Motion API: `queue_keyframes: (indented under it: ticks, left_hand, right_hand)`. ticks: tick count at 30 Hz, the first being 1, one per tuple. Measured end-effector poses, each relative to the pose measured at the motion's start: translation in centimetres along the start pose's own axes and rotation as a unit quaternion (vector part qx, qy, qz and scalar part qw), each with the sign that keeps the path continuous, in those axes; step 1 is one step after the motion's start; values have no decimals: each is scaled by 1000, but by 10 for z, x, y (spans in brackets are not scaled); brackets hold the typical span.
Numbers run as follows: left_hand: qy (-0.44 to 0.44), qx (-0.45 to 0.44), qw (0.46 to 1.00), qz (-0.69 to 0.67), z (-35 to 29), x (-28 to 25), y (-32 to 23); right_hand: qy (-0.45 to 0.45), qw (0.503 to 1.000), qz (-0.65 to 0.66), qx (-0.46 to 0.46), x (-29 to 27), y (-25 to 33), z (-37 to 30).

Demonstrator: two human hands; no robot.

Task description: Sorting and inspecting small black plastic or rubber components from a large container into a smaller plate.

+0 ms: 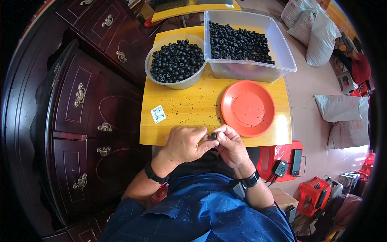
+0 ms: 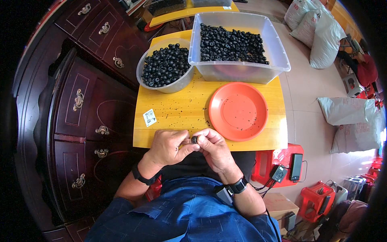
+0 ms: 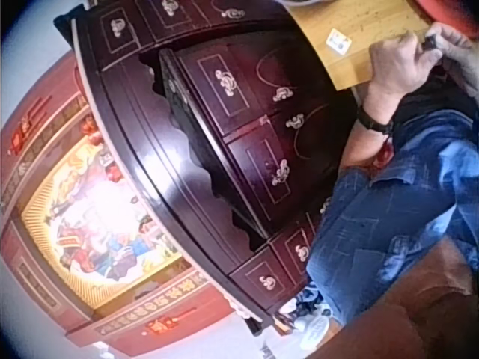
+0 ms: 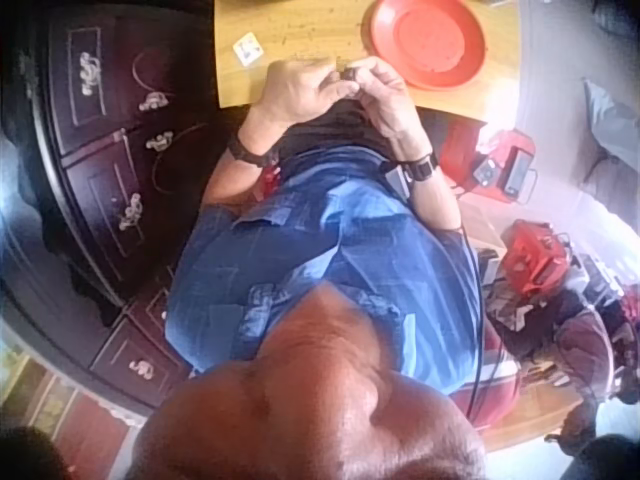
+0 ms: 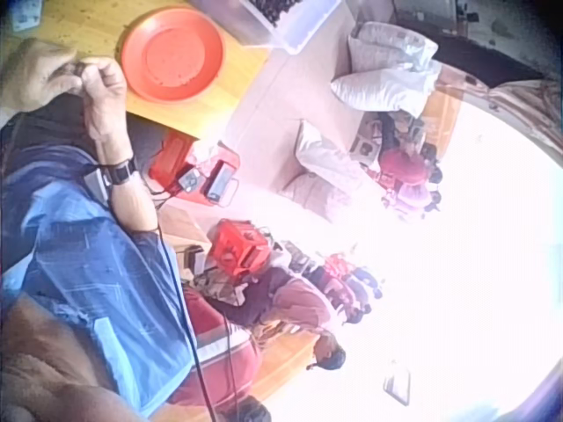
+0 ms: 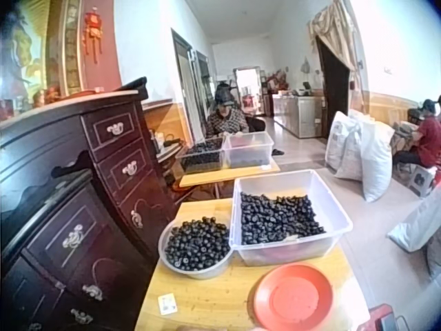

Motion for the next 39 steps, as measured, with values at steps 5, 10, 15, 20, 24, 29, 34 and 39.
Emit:
queue_keyframes:
  ticks: [5,10,15,20,24,29,34,39]
  left_hand:
    - [-4,9,1000,-1,-1,0,-2]
    - [-51,-24,993,-105,0,-6,-4]
    - [-57,-51,984,-160,4,-10,-11]
    - [-54,-42,981,-184,6,1,-11]
    - [-3,-35,988,-147,13,-5,-12]
    - [50,-66,996,-22,25,-14,10]
    - [-70,-143,978,137,63,-55,67]
    - [-127,-188,959,172,94,-85,94]
  right_hand:
    - [-1,999,33,24,0,0,0]
    - [-1,996,84,30,2,-1,0]
    - [19,996,86,33,2,0,2]
    - [5,999,32,10,5,5,6]
    - [7,1000,-1,20,1,15,4]
    - [-79,966,-242,-47,3,58,-12]
    - [-138,925,-284,-209,-25,110,-39]
    - [-259,791,-418,-363,-46,142,-53]
Point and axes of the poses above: each hand's wrist, its own z-axis towards the middle knuckle, its own x-axis out of the palm, y = z × x, the point moved 2 cm from there along z, towards the middle knuckle, and after that the axes turned 12 degrees about z, right-handed, at the moved point
